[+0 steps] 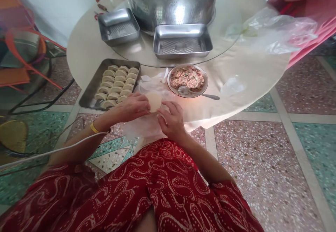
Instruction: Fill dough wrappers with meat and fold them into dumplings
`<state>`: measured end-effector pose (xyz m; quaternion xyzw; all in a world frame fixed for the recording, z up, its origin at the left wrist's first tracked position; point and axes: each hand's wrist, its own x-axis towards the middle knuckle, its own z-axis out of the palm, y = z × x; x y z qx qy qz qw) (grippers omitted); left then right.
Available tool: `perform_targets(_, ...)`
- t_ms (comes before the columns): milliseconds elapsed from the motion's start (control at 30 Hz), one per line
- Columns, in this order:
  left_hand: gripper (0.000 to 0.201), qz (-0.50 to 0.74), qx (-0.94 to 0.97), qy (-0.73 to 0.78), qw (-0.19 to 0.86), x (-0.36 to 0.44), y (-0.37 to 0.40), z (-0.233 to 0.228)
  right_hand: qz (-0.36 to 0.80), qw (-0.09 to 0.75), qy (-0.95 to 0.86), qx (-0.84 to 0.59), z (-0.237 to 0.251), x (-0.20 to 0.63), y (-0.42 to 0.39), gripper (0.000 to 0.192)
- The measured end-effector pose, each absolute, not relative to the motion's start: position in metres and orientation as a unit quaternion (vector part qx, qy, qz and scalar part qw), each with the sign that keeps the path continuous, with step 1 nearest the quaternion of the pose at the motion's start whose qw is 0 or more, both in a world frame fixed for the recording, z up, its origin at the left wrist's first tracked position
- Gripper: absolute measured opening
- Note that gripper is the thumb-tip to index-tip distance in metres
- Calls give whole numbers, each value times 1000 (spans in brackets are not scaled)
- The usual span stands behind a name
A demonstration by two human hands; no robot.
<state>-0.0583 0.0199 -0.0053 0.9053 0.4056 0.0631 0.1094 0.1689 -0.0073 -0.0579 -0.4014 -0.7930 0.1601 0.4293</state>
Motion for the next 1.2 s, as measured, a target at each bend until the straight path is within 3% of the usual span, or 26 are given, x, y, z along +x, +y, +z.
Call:
perform_targets(167, 23, 74, 907, 394, 126, -61, 25, -8, 97, 400, -817, -404, -64, 161, 2, 18)
perform_targets(433, 20, 124, 898, 411, 94, -60, 30, -4, 94, 356, -838, -403, -63, 144, 22, 15)
perform_targets(933, 30, 147, 890, 428, 47, -53, 26, -16, 154, 283, -860, -395, -44, 143, 41, 11)
perform_targets(1200, 25, 172, 869, 462, 31, -54, 9, -14, 185, 274, -847, -417, -40, 140, 43, 10)
